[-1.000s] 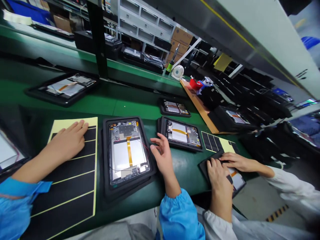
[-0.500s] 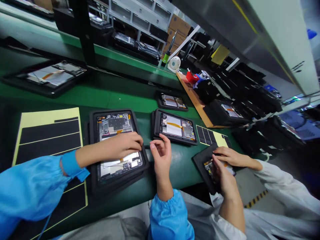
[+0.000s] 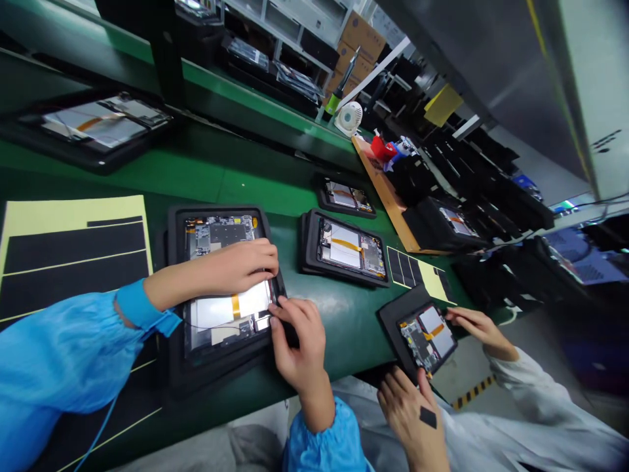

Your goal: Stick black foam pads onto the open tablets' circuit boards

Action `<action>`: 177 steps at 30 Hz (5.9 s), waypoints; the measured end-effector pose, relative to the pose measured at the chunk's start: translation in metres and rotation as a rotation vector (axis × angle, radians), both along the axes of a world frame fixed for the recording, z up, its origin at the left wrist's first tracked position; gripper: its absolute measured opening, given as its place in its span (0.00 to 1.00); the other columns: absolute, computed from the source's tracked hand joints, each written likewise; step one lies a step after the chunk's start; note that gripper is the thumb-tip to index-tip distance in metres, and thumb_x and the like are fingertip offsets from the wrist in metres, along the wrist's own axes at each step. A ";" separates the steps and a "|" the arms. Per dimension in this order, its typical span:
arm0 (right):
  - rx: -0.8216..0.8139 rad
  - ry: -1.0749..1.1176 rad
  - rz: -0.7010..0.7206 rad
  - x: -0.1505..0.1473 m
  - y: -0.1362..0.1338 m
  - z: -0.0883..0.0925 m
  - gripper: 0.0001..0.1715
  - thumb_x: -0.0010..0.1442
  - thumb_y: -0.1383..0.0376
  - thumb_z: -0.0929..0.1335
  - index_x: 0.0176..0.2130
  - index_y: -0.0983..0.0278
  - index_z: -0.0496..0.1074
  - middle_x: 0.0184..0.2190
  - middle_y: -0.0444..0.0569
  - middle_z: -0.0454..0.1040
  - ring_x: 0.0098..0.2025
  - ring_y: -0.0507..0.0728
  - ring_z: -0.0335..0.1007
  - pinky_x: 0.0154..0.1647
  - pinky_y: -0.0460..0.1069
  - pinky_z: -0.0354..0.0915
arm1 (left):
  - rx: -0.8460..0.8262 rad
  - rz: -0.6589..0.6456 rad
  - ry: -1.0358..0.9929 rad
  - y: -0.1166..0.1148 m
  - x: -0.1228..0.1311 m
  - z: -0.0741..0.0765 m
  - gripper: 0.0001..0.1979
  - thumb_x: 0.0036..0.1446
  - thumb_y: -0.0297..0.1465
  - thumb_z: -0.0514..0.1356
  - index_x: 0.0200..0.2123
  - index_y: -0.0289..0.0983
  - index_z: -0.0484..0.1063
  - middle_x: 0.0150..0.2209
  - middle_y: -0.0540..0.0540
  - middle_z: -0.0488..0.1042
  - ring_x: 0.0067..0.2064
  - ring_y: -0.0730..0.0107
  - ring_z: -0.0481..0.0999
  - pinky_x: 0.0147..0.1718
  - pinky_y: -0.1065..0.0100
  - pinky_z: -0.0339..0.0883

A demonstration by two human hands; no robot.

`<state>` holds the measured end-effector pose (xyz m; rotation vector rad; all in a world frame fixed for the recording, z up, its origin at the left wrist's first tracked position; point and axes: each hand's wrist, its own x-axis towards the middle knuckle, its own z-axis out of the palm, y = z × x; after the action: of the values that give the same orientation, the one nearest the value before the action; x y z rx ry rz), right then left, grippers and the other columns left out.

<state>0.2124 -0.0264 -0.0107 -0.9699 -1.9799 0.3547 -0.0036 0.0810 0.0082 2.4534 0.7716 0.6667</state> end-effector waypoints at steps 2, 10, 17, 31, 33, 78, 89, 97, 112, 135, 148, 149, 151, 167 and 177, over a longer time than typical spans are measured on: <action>0.017 -0.036 0.005 0.002 -0.001 0.001 0.33 0.65 0.75 0.68 0.65 0.53 0.66 0.43 0.49 0.84 0.44 0.62 0.78 0.45 0.59 0.73 | 0.008 0.001 -0.001 0.001 -0.003 0.001 0.13 0.70 0.29 0.52 0.36 0.37 0.74 0.38 0.44 0.74 0.43 0.61 0.70 0.43 0.63 0.64; 0.030 -0.073 0.005 0.000 0.000 0.006 0.31 0.65 0.72 0.68 0.64 0.54 0.67 0.41 0.50 0.84 0.43 0.63 0.79 0.45 0.60 0.74 | 0.038 0.017 -0.019 0.008 -0.007 0.002 0.13 0.70 0.27 0.50 0.34 0.36 0.71 0.36 0.44 0.73 0.40 0.63 0.70 0.40 0.65 0.64; 0.058 -0.095 -0.010 0.003 -0.008 0.008 0.36 0.64 0.72 0.68 0.67 0.52 0.64 0.46 0.51 0.83 0.51 0.66 0.77 0.50 0.62 0.74 | 0.031 0.019 -0.008 0.006 -0.010 0.002 0.11 0.68 0.25 0.51 0.36 0.37 0.73 0.39 0.43 0.75 0.43 0.61 0.72 0.43 0.63 0.65; -0.065 -0.212 0.071 -0.002 -0.006 0.019 0.38 0.65 0.71 0.68 0.70 0.52 0.60 0.46 0.49 0.84 0.57 0.66 0.75 0.59 0.65 0.67 | 0.022 0.020 -0.041 0.009 -0.009 0.000 0.10 0.66 0.25 0.52 0.35 0.36 0.73 0.38 0.44 0.75 0.42 0.62 0.72 0.42 0.65 0.65; -0.105 -0.228 0.081 0.000 -0.004 0.021 0.37 0.65 0.70 0.68 0.70 0.53 0.60 0.46 0.49 0.84 0.58 0.65 0.76 0.62 0.65 0.66 | 0.011 0.016 -0.044 0.009 -0.010 0.000 0.10 0.65 0.25 0.52 0.35 0.37 0.73 0.38 0.44 0.75 0.42 0.62 0.72 0.42 0.65 0.66; -0.018 -0.177 -0.084 -0.007 -0.012 -0.002 0.29 0.68 0.69 0.67 0.66 0.59 0.66 0.58 0.57 0.77 0.63 0.66 0.72 0.65 0.66 0.67 | 0.020 -0.130 -0.097 0.002 0.002 0.001 0.17 0.56 0.16 0.54 0.31 0.38 0.80 0.35 0.46 0.76 0.41 0.64 0.74 0.42 0.67 0.66; -0.159 -0.041 -0.050 -0.007 -0.008 0.005 0.27 0.69 0.67 0.68 0.65 0.57 0.64 0.55 0.55 0.80 0.55 0.63 0.79 0.57 0.61 0.73 | 0.050 -0.062 -0.038 0.004 0.003 0.000 0.14 0.55 0.16 0.54 0.28 0.38 0.74 0.33 0.47 0.74 0.39 0.64 0.73 0.40 0.67 0.66; -0.164 -0.084 -0.049 -0.003 0.011 0.017 0.16 0.69 0.66 0.68 0.56 0.59 0.71 0.47 0.52 0.84 0.51 0.61 0.80 0.54 0.57 0.73 | 0.095 -0.023 0.020 0.004 0.000 0.004 0.13 0.54 0.15 0.55 0.27 0.38 0.71 0.34 0.47 0.73 0.39 0.63 0.72 0.39 0.66 0.65; -0.735 0.258 0.083 0.005 0.062 0.036 0.13 0.64 0.55 0.73 0.42 0.61 0.75 0.33 0.45 0.79 0.38 0.56 0.78 0.44 0.50 0.71 | 0.148 -0.023 -0.077 0.005 -0.004 0.003 0.20 0.48 0.12 0.53 0.35 0.39 0.76 0.37 0.47 0.75 0.41 0.62 0.71 0.44 0.64 0.62; -0.560 0.702 -0.043 0.017 0.033 0.017 0.21 0.62 0.45 0.70 0.37 0.58 0.67 0.16 0.32 0.53 0.19 0.53 0.60 0.31 0.51 0.63 | 0.032 -0.184 -0.067 -0.009 0.012 0.006 0.16 0.49 0.13 0.55 0.29 0.38 0.74 0.32 0.48 0.73 0.36 0.64 0.72 0.37 0.65 0.63; -0.642 0.658 0.040 0.005 0.039 0.023 0.21 0.59 0.46 0.73 0.36 0.59 0.68 0.16 0.33 0.53 0.18 0.51 0.56 0.24 0.48 0.59 | 0.112 -0.172 -0.080 -0.010 0.014 0.003 0.15 0.51 0.12 0.56 0.27 0.38 0.72 0.30 0.48 0.72 0.35 0.63 0.70 0.33 0.64 0.60; -0.647 0.655 0.042 0.005 0.039 0.022 0.21 0.60 0.46 0.73 0.36 0.59 0.69 0.16 0.33 0.53 0.18 0.51 0.56 0.24 0.48 0.58 | 0.126 -0.166 -0.081 -0.009 0.015 0.002 0.15 0.50 0.12 0.56 0.26 0.38 0.71 0.31 0.48 0.72 0.36 0.63 0.70 0.33 0.64 0.60; -0.657 0.644 0.041 0.004 0.039 0.021 0.22 0.60 0.45 0.73 0.36 0.59 0.69 0.16 0.33 0.52 0.18 0.51 0.55 0.24 0.47 0.58 | 0.154 -0.155 -0.090 -0.007 0.015 0.000 0.15 0.48 0.11 0.56 0.26 0.38 0.70 0.31 0.48 0.71 0.36 0.62 0.70 0.34 0.63 0.60; -0.775 0.508 0.074 0.010 0.054 0.027 0.20 0.59 0.49 0.76 0.34 0.62 0.73 0.18 0.35 0.55 0.19 0.47 0.50 0.22 0.44 0.52 | 0.148 -0.149 -0.114 0.003 0.004 -0.001 0.22 0.45 0.10 0.51 0.33 0.39 0.75 0.36 0.46 0.75 0.43 0.59 0.72 0.45 0.63 0.63; -0.696 0.641 0.022 0.019 0.049 0.022 0.20 0.60 0.48 0.74 0.33 0.60 0.68 0.17 0.32 0.48 0.19 0.48 0.43 0.20 0.44 0.48 | 0.102 -0.214 -0.075 -0.006 0.015 -0.001 0.20 0.48 0.10 0.55 0.30 0.40 0.78 0.34 0.48 0.76 0.40 0.61 0.72 0.44 0.64 0.64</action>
<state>0.2318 0.0230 0.0116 -1.0676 -1.2796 1.2532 0.0109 0.0747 0.0072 2.5393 0.4477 0.7267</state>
